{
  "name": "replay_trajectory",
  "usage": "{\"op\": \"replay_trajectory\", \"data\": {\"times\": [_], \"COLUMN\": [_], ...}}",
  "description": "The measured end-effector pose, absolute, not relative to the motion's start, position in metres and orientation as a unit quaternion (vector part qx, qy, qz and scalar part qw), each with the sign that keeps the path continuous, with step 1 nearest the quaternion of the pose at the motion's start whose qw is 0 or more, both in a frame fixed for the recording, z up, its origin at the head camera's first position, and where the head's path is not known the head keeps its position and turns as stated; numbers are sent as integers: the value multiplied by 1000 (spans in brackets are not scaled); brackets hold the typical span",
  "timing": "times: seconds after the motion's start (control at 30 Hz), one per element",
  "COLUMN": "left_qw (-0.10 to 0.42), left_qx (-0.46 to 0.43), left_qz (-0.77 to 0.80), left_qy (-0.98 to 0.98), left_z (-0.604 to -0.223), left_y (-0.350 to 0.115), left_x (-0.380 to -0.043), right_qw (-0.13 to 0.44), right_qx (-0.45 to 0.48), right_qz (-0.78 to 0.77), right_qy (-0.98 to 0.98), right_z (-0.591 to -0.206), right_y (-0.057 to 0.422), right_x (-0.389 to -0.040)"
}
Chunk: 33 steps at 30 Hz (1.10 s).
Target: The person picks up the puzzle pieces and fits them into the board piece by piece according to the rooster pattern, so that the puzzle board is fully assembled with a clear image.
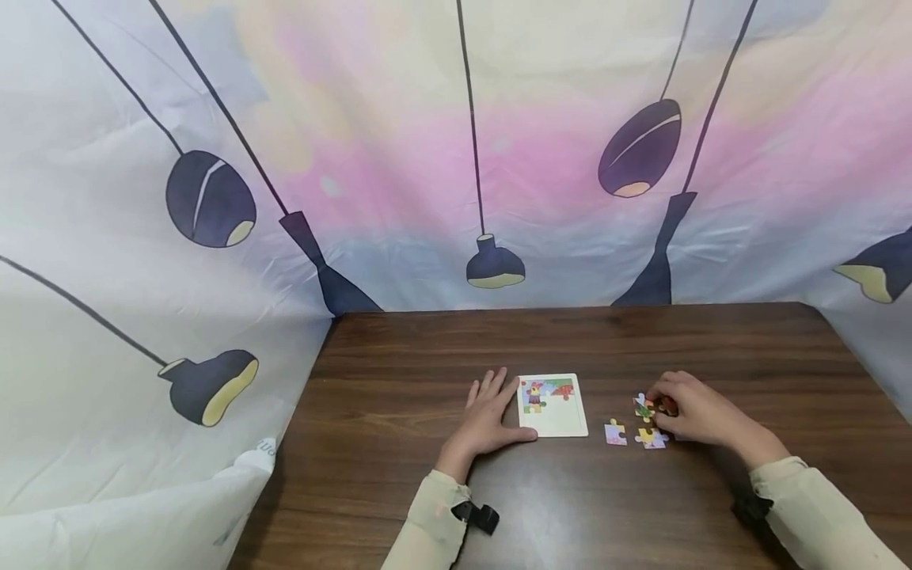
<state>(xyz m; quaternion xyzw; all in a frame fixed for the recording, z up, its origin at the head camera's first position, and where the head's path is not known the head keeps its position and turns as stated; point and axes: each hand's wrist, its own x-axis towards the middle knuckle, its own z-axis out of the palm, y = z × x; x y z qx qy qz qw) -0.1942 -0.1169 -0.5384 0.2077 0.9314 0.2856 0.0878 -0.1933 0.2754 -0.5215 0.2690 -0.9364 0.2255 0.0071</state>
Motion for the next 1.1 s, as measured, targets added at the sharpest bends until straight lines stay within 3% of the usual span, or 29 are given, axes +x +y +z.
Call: {"op": "replay_trajectory", "data": {"times": [0.53, 1.1], "left_qw": [89, 87], "left_qx": [210, 207], "left_qz": [280, 285], "left_qy": [932, 932], "left_z": [-540, -538], "left_y": [-117, -117], "left_x": [-196, -195], "right_qw": [58, 38], "right_qx": [294, 292], "right_qz": [304, 313], "right_qy": [-905, -903], "right_z": [-524, -516], "right_y": [260, 216], "right_x": [-199, -206]}}
